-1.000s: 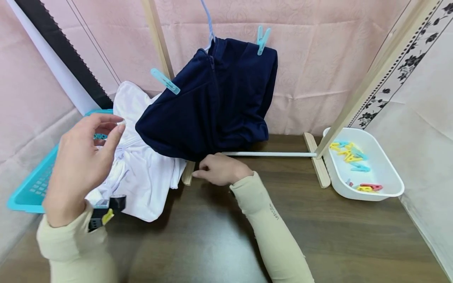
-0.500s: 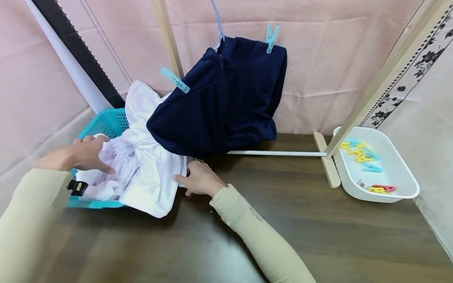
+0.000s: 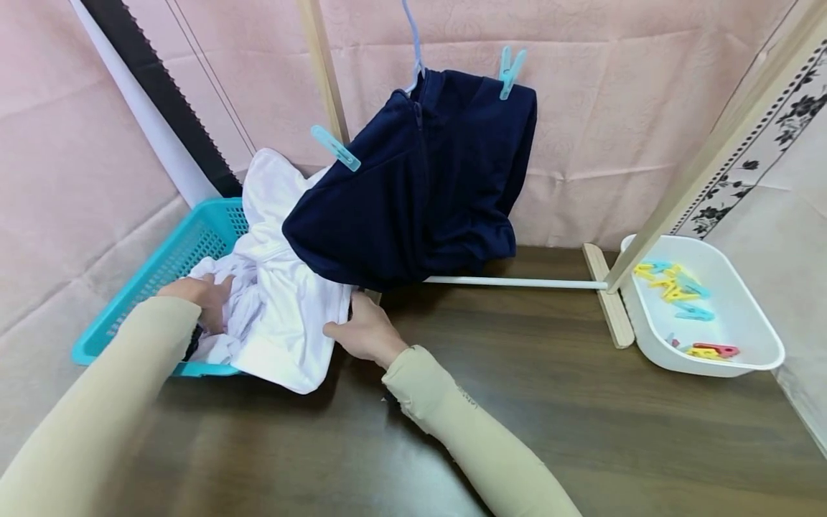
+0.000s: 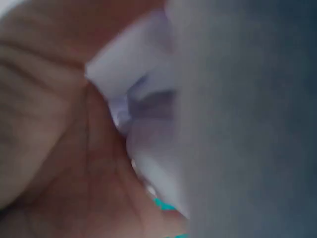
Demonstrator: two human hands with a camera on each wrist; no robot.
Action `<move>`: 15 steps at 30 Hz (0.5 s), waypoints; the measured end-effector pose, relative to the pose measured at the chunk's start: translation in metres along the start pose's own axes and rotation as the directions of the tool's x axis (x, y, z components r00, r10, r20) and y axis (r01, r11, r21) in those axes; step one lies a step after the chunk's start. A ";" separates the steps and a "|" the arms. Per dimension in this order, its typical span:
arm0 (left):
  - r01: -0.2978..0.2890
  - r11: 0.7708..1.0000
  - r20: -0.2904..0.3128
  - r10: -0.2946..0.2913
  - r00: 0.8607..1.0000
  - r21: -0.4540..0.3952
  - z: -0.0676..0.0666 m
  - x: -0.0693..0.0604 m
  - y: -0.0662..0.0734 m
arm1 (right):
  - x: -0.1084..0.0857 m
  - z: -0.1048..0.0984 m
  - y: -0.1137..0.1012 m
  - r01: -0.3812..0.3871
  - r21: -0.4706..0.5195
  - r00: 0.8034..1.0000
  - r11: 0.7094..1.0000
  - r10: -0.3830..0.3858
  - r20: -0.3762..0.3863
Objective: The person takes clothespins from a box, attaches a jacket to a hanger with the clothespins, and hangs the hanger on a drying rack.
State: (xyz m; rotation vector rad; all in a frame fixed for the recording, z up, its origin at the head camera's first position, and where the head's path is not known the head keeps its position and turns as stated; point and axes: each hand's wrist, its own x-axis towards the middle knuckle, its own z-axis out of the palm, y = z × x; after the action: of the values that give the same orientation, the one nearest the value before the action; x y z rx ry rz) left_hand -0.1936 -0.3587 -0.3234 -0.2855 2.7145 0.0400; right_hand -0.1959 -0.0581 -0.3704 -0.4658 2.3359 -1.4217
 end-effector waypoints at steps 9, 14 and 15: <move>-0.097 0.988 -0.061 0.105 0.993 0.120 0.001 0.003 -0.004 | -0.005 0.006 -0.003 0.082 -0.133 0.983 0.988 -0.102 -0.152; -0.100 0.994 -0.003 0.101 0.995 0.053 -0.004 0.011 -0.015 | -0.009 0.004 -0.005 0.042 -0.056 0.990 0.998 -0.049 -0.132; -0.098 0.995 0.004 0.098 0.995 0.027 -0.005 0.012 -0.017 | -0.009 0.004 -0.005 0.025 -0.053 0.994 0.998 -0.031 -0.106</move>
State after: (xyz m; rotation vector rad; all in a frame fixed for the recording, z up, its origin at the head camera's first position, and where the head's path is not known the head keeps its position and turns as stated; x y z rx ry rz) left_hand -0.2031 -0.3784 -0.3232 -0.1444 2.7222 0.0307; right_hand -0.1857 -0.0593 -0.3659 -0.4485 2.4652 -1.4342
